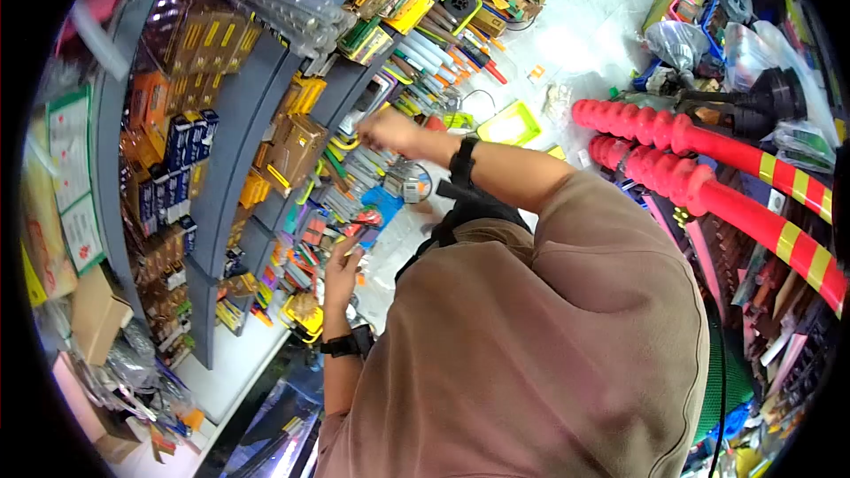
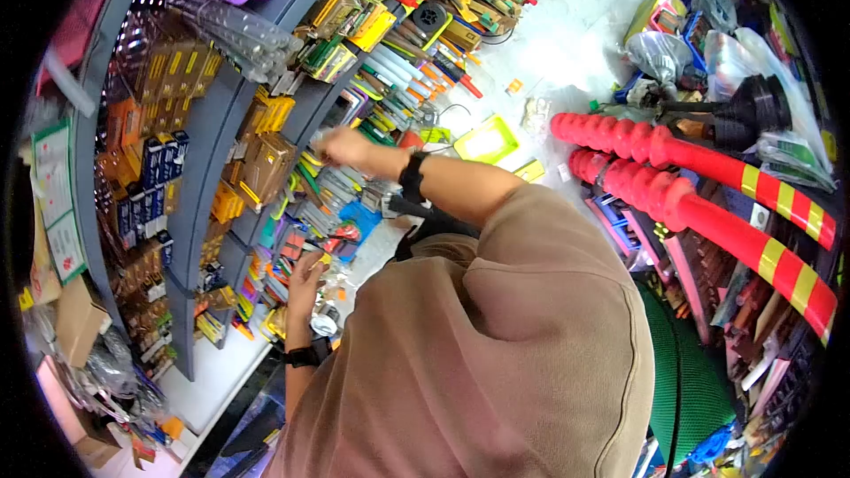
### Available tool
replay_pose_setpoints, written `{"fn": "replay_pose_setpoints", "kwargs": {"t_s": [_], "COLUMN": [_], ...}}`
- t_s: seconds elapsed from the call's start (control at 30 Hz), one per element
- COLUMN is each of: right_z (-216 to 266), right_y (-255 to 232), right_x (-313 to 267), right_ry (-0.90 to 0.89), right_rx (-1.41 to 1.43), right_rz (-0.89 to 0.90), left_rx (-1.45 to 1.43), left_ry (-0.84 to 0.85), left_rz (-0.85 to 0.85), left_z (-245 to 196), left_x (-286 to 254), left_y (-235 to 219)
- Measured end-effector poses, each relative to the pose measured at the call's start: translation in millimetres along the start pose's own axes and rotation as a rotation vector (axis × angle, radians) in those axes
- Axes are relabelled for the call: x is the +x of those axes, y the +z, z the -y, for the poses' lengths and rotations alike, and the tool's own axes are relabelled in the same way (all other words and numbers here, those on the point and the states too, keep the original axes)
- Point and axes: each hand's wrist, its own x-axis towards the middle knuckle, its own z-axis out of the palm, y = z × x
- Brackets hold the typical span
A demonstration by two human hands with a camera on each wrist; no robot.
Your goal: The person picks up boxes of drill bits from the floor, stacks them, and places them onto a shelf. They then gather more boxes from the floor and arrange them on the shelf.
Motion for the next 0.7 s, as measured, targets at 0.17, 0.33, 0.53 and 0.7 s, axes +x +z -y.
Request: {"fn": "replay_pose_setpoints", "kwargs": {"t_s": [0.17,0.33,0.53,0.7], "right_z": [-26.3,-39.7,-60.8,-105.5], "right_y": [71.3,150.1,294.6,456.6], "right_x": [-90.0,-127.5,-163.2,-234.7], "right_ry": [0.125,0.032,-0.026,0.135], "right_rx": [-0.316,-0.575,-0.890,-0.840], "right_rz": [0.459,0.956,1.229,1.531], "left_rx": [-0.174,-0.331,-0.578,-0.586], "left_ry": [-0.001,0.022,-0.018,-0.131], "left_rz": [-0.137,-0.392,-0.826,-1.274], "left_z": [42.3,133.2,284.9,421.6], "left_x": [-45.9,-130.2,-302.9,-485.1], "left_y": [-14.9,-33.3,-22.1,48.5]}}
